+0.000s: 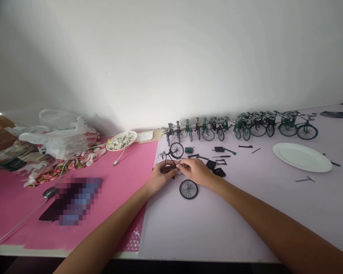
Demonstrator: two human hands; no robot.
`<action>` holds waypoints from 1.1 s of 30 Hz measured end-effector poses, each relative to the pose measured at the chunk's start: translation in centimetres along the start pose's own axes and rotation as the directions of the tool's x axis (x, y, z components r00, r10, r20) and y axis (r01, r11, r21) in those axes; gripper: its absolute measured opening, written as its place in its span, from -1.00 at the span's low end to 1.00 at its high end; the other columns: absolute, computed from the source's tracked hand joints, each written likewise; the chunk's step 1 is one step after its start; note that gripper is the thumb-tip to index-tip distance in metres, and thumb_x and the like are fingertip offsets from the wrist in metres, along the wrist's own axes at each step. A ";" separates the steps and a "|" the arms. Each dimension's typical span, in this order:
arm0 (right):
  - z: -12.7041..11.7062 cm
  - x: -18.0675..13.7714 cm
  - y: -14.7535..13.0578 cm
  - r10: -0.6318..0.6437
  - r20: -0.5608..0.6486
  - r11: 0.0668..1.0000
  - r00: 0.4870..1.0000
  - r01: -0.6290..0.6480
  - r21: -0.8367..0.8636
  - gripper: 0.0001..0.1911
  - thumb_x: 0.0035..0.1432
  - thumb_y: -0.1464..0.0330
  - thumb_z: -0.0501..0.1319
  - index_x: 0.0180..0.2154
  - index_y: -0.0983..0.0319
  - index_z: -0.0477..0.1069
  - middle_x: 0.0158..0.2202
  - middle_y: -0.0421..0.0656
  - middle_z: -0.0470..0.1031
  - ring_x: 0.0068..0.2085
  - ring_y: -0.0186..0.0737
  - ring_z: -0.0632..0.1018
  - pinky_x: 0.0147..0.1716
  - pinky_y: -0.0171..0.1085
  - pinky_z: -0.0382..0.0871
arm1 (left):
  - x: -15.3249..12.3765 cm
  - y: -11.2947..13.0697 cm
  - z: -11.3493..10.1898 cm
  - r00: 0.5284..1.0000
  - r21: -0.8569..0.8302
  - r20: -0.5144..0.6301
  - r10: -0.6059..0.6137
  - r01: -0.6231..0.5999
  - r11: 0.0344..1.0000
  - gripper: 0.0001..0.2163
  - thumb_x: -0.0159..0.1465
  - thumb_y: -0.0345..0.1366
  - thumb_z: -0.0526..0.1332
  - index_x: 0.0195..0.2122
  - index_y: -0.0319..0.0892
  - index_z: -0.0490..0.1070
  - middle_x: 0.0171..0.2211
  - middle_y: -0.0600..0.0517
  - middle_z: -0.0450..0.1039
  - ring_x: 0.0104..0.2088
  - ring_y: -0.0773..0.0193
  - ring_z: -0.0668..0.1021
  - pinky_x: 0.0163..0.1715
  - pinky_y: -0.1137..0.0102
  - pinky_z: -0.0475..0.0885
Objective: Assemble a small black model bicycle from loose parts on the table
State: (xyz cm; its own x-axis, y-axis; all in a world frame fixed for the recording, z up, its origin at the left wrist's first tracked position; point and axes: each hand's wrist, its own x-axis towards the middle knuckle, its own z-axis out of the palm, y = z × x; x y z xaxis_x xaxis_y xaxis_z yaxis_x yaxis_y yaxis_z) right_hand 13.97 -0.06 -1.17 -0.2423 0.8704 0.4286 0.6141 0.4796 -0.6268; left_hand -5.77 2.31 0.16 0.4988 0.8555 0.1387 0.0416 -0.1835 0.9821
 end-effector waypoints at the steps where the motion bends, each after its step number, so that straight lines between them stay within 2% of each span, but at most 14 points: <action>1: 0.0 0.0 0.0 0.000 0.002 1.000 1.000 0.000 -0.003 -0.70 0.35 0.19 0.13 -0.36 0.19 0.47 -0.48 -0.17 0.51 -0.48 -0.25 0.44 -0.44 -0.30 0.28 | 0.0 0.0 0.0 1.000 0.001 0.003 0.000 0.000 1.000 -0.70 0.20 -0.21 0.40 -0.12 -0.28 0.52 -0.19 -0.11 0.57 -0.41 0.36 0.55 -0.35 0.41 0.48; 12: 0.1 0.0 0.0 0.001 0.020 1.000 1.000 -0.001 0.015 -0.67 0.36 0.17 0.13 -0.39 0.18 0.45 -0.46 -0.16 0.53 -0.45 -0.23 0.47 -0.43 -0.29 0.27 | 0.0 -0.1 0.0 1.000 0.008 0.004 -0.010 0.010 1.000 -0.69 0.19 -0.18 0.42 -0.13 -0.26 0.52 -0.21 -0.09 0.57 -0.42 0.37 0.55 -0.36 0.41 0.47; 33: 0.1 0.0 -0.2 0.023 0.044 0.999 0.999 -0.022 -0.035 -0.68 0.35 0.23 0.14 -0.46 0.18 0.34 -0.54 -0.23 0.39 -0.51 -0.29 0.36 -0.47 -0.32 0.14 | 0.0 -0.2 0.0 1.000 0.046 0.030 0.008 -0.009 0.999 -0.75 0.22 -0.24 0.37 -0.14 -0.26 0.50 -0.23 -0.07 0.56 -0.40 0.35 0.55 -0.33 0.40 0.47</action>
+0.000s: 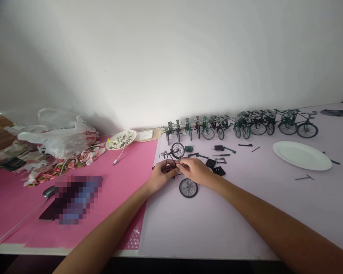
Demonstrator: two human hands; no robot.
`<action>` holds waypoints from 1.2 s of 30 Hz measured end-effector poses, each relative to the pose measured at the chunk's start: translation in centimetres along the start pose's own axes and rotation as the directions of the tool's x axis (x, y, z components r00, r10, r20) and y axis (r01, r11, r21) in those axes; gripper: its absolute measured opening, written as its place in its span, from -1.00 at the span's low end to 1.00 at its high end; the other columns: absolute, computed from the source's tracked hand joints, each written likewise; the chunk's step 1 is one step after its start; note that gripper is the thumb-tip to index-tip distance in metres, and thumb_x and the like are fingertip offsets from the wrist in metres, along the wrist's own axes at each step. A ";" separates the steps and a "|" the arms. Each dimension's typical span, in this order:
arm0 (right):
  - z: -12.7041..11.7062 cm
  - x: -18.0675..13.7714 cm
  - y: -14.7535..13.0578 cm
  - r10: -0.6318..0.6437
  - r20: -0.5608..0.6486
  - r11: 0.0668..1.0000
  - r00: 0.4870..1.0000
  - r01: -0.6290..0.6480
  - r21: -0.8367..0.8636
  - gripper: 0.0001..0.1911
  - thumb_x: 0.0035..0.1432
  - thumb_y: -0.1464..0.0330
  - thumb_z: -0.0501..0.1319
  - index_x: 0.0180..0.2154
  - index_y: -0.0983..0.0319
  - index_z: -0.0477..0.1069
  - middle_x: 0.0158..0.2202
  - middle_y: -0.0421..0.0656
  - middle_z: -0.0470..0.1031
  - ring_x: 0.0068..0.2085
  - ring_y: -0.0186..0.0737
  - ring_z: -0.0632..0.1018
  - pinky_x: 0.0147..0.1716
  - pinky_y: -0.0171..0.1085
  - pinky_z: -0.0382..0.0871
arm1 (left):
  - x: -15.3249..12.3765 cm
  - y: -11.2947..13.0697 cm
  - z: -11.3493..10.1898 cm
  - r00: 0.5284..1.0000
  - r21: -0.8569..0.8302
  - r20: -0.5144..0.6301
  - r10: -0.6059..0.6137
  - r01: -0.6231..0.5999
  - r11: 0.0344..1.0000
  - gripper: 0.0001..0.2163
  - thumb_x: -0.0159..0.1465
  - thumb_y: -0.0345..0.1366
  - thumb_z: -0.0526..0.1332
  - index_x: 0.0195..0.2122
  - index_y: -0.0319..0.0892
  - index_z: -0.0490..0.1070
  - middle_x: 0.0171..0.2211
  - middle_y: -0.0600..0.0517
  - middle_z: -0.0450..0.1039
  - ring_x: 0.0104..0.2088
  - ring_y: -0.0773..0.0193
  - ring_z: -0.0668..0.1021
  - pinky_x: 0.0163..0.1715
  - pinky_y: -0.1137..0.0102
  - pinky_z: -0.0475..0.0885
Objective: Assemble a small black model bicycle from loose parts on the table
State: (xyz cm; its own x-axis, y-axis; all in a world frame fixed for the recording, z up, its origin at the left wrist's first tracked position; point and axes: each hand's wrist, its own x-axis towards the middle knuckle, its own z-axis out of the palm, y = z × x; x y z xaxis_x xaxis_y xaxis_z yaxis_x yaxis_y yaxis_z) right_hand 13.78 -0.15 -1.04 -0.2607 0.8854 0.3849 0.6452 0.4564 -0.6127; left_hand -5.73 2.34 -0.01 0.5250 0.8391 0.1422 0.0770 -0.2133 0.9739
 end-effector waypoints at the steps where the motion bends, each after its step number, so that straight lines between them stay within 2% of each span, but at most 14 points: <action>1: 0.0 0.0 0.1 0.002 0.004 1.000 1.000 -0.002 -0.003 -0.68 0.35 0.23 0.13 -0.46 0.19 0.33 -0.54 -0.22 0.39 -0.51 -0.29 0.36 -0.47 -0.32 0.14 | 0.0 0.0 0.0 1.000 0.001 0.000 -0.001 0.001 1.000 -0.75 0.22 -0.24 0.37 -0.14 -0.26 0.50 -0.23 -0.07 0.56 -0.39 0.35 0.55 -0.33 0.40 0.47; 36: 0.1 -0.1 0.3 0.043 0.064 0.999 0.997 -0.041 -0.030 -0.69 0.33 0.25 0.13 -0.48 0.18 0.28 -0.55 -0.23 0.35 -0.52 -0.30 0.32 -0.49 -0.32 0.12 | 0.1 -0.4 -0.3 0.999 0.082 0.037 0.003 -0.006 0.997 -0.82 0.27 -0.23 0.31 -0.20 -0.23 0.46 -0.37 0.01 0.52 -0.40 0.33 0.55 -0.34 0.41 0.43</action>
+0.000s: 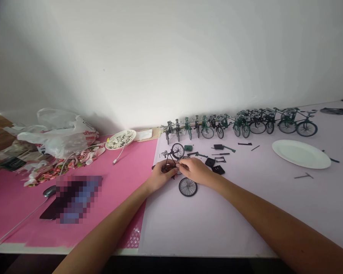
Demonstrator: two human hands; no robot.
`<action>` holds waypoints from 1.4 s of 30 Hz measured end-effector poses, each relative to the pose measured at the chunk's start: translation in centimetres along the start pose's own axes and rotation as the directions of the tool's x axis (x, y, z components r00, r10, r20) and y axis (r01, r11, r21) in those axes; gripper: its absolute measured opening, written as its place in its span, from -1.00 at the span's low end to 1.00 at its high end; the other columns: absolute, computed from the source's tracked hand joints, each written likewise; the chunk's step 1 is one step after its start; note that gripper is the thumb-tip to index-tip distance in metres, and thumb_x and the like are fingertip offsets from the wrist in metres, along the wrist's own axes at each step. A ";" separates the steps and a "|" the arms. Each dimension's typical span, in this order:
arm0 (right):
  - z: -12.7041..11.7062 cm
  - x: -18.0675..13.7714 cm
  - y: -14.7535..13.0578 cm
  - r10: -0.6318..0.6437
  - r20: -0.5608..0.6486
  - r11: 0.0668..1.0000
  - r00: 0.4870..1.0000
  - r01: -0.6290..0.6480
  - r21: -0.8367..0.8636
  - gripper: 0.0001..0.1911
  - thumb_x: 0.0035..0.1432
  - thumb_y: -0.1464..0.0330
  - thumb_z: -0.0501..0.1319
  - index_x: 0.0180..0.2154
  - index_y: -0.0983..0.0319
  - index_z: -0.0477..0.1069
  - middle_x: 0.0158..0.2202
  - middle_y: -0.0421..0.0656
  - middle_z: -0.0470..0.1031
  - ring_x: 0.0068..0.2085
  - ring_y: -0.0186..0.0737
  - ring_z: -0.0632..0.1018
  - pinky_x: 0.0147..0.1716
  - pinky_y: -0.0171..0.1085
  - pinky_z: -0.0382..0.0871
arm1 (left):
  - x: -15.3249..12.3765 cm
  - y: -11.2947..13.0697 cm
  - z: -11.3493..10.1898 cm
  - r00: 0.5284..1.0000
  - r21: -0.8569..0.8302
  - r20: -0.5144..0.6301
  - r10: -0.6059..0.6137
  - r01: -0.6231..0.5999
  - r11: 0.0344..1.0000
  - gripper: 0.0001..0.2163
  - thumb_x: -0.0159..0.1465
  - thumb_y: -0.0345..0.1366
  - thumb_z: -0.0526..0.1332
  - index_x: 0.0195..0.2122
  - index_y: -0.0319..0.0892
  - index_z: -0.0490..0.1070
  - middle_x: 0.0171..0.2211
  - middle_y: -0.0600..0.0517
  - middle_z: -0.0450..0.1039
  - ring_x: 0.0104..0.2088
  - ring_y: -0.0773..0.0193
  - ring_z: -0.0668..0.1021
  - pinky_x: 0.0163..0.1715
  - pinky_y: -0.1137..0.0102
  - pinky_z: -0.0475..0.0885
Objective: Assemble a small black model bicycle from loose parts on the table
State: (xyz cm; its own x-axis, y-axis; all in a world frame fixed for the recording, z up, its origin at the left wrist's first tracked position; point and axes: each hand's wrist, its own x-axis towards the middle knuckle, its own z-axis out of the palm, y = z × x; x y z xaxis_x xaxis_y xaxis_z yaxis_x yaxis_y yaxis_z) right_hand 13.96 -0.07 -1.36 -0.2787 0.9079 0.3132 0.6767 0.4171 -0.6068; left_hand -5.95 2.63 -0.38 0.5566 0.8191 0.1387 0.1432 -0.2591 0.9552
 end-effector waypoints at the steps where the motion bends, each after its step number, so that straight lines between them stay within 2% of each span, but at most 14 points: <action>1: 0.0 0.0 0.0 0.003 0.002 1.000 1.000 -0.003 -0.002 -0.69 0.32 0.25 0.14 -0.48 0.18 0.27 -0.55 -0.24 0.34 -0.51 -0.30 0.32 -0.49 -0.32 0.12 | 0.0 0.0 0.0 1.000 0.001 0.003 -0.002 0.002 1.000 -0.82 0.27 -0.24 0.31 -0.20 -0.23 0.46 -0.38 0.01 0.52 -0.40 0.33 0.55 -0.34 0.41 0.43; 13: -0.1 0.0 -0.2 0.016 0.022 1.000 1.000 -0.016 -0.012 -0.69 0.32 0.28 0.13 -0.49 0.18 0.24 -0.55 -0.24 0.34 -0.50 -0.30 0.33 -0.48 -0.32 0.12 | 0.0 0.1 -0.1 1.000 0.036 0.000 0.004 -0.004 0.999 -0.82 0.28 -0.22 0.30 -0.20 -0.23 0.46 -0.38 0.01 0.52 -0.40 0.32 0.55 -0.34 0.41 0.44; 21: -0.2 0.0 -0.3 0.007 0.025 1.000 1.000 -0.007 -0.006 -0.69 0.34 0.26 0.13 -0.47 0.18 0.30 -0.54 -0.22 0.36 -0.50 -0.29 0.34 -0.48 -0.31 0.12 | -0.1 0.1 -0.1 1.000 0.041 0.004 0.006 -0.006 0.999 -0.79 0.28 -0.18 0.31 -0.20 -0.22 0.46 -0.39 0.01 0.52 -0.39 0.31 0.55 -0.31 0.39 0.45; 42: -0.2 0.0 -0.3 0.002 0.025 1.000 1.000 -0.002 -0.025 -0.68 0.33 0.26 0.12 -0.49 0.18 0.28 -0.55 -0.23 0.34 -0.52 -0.30 0.32 -0.50 -0.31 0.12 | -0.1 0.1 -0.1 1.000 0.029 0.016 0.006 -0.006 1.000 -0.81 0.29 -0.20 0.30 -0.19 -0.23 0.46 -0.38 -0.01 0.53 -0.39 0.31 0.55 -0.33 0.40 0.46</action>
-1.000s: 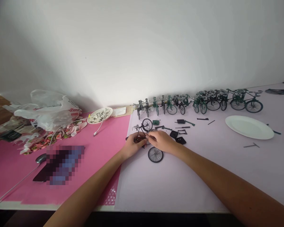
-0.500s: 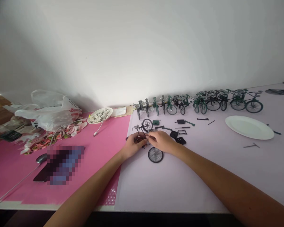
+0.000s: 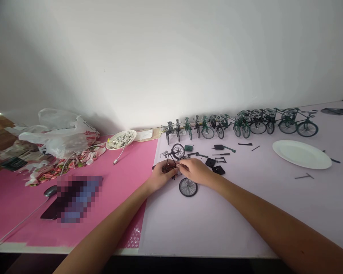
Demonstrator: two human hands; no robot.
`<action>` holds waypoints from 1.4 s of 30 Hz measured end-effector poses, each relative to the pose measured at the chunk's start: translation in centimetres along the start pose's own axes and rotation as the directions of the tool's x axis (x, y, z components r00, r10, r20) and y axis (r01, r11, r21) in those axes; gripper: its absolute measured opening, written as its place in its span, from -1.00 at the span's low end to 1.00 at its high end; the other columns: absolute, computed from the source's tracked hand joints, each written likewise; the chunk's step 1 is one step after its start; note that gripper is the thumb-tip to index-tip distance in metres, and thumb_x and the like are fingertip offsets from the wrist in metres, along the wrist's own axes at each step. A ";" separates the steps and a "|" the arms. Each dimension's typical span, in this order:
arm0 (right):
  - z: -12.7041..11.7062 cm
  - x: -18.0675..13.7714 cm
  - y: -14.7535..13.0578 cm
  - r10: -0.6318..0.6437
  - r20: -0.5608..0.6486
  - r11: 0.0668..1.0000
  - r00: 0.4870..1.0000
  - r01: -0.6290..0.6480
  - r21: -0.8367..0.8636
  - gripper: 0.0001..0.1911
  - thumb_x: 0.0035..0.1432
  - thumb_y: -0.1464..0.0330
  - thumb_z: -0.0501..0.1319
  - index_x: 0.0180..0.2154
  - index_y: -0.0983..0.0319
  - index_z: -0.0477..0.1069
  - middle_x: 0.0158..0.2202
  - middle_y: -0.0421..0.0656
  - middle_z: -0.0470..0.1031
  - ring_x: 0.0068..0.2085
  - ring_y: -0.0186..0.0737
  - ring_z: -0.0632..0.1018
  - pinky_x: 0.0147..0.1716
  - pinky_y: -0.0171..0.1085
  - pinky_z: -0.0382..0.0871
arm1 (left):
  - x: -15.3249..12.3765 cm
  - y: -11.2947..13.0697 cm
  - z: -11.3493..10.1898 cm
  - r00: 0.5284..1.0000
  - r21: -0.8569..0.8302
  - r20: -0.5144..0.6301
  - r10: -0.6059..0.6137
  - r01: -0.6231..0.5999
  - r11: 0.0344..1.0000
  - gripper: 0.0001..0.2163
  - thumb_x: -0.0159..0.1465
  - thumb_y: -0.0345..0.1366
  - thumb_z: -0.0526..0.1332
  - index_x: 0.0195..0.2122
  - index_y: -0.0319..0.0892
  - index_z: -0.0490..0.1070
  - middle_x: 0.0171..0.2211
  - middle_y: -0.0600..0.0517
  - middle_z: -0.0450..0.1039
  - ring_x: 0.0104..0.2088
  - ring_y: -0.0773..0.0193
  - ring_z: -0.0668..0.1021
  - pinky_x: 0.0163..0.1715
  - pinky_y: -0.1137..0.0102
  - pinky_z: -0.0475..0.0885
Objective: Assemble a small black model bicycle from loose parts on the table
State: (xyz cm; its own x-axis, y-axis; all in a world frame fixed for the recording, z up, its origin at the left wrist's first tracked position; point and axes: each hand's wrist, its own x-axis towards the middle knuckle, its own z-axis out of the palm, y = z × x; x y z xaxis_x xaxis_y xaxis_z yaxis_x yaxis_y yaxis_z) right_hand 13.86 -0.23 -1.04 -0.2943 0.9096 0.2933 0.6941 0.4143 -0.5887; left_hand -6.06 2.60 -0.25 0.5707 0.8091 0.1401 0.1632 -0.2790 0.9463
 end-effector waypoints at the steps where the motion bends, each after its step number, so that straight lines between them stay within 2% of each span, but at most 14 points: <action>1: 0.0 0.0 0.0 -0.001 -0.003 1.000 1.000 0.001 0.002 -0.68 0.34 0.26 0.12 -0.49 0.18 0.28 -0.55 -0.23 0.34 -0.52 -0.30 0.32 -0.49 -0.31 0.12 | 0.0 0.0 0.0 1.000 0.001 0.000 0.002 -0.002 1.000 -0.80 0.29 -0.20 0.29 -0.19 -0.24 0.47 -0.38 -0.02 0.53 -0.39 0.31 0.55 -0.33 0.40 0.46; 42: 0.0 0.0 -0.2 0.018 0.013 1.000 1.000 -0.017 -0.017 -0.70 0.32 0.30 0.12 -0.49 0.18 0.26 -0.54 -0.24 0.34 -0.52 -0.30 0.32 -0.50 -0.31 0.11 | 0.0 -0.1 -0.1 1.000 0.023 0.004 0.003 -0.004 1.000 -0.80 0.30 -0.18 0.29 -0.21 -0.22 0.46 -0.38 0.00 0.53 -0.39 0.31 0.55 -0.30 0.39 0.44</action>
State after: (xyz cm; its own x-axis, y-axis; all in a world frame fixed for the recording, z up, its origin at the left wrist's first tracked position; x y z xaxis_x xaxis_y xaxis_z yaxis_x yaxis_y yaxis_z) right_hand 13.72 -0.31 -0.91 -0.2908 0.9171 0.2728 0.7104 0.3979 -0.5805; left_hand -6.13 2.71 -0.27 0.5745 0.8061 0.1422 0.1797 -0.2937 0.9389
